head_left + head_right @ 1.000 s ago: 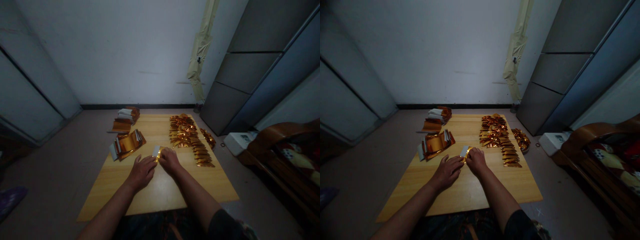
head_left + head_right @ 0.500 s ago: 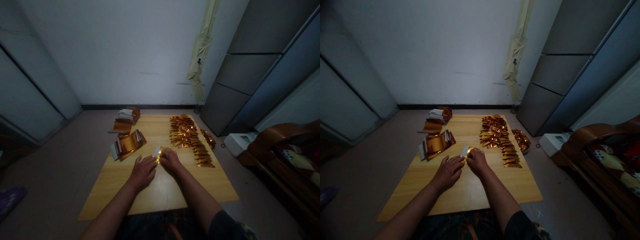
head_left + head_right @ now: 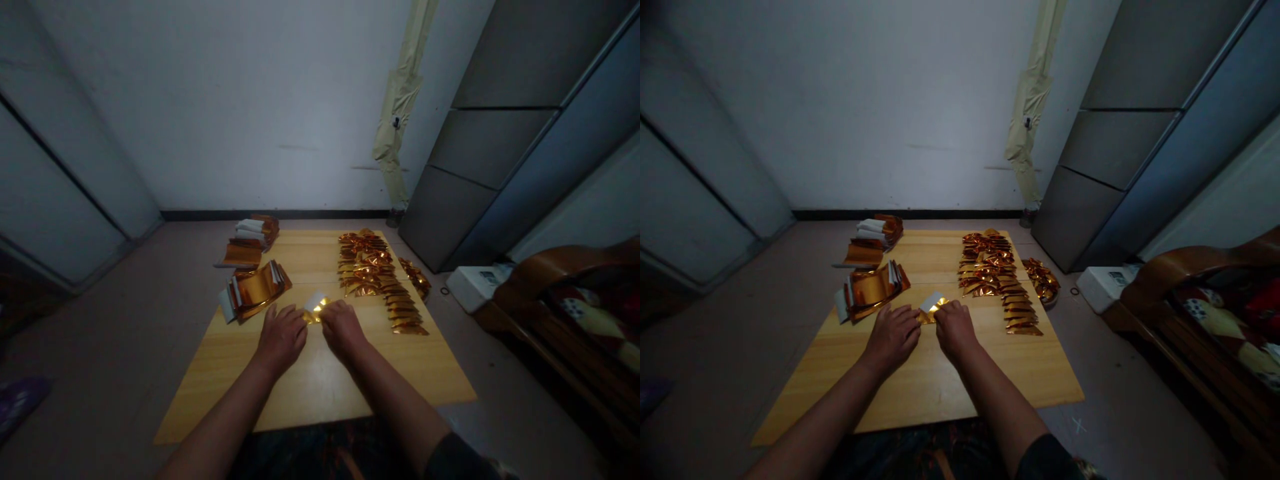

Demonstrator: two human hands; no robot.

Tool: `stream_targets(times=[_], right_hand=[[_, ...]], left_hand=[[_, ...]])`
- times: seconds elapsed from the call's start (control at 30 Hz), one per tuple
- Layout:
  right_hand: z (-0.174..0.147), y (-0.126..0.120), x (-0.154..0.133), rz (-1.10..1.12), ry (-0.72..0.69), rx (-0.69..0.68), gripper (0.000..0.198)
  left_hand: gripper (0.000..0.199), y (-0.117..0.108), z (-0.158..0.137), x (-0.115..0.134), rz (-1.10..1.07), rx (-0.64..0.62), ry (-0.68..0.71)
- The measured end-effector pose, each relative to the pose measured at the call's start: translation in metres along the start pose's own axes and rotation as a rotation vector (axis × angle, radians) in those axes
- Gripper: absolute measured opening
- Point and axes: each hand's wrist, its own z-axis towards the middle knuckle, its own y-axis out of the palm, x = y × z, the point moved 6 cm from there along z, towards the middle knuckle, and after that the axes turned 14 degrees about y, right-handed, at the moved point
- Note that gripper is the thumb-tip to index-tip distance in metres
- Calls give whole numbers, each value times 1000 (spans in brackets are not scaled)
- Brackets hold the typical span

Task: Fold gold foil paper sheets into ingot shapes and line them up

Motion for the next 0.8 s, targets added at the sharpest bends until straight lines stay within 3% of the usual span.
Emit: stream_targets(times=[0.1, 0.33, 0.53, 0.8], right_hand=[[-11, -1, -12, -75, -25, 15, 16], [-21, 8, -20, 33, -144, 15, 16], [-15, 3, -1, 23, -112, 23, 11], [-16, 2, 2, 80, -122, 26, 11]], left_hand=[[15, 0, 2, -9, 74, 25, -35], [18, 4, 7, -18, 170, 19, -159], [16, 1, 7, -14, 206, 41, -161], [15, 10, 8, -15, 151, 55, -75]])
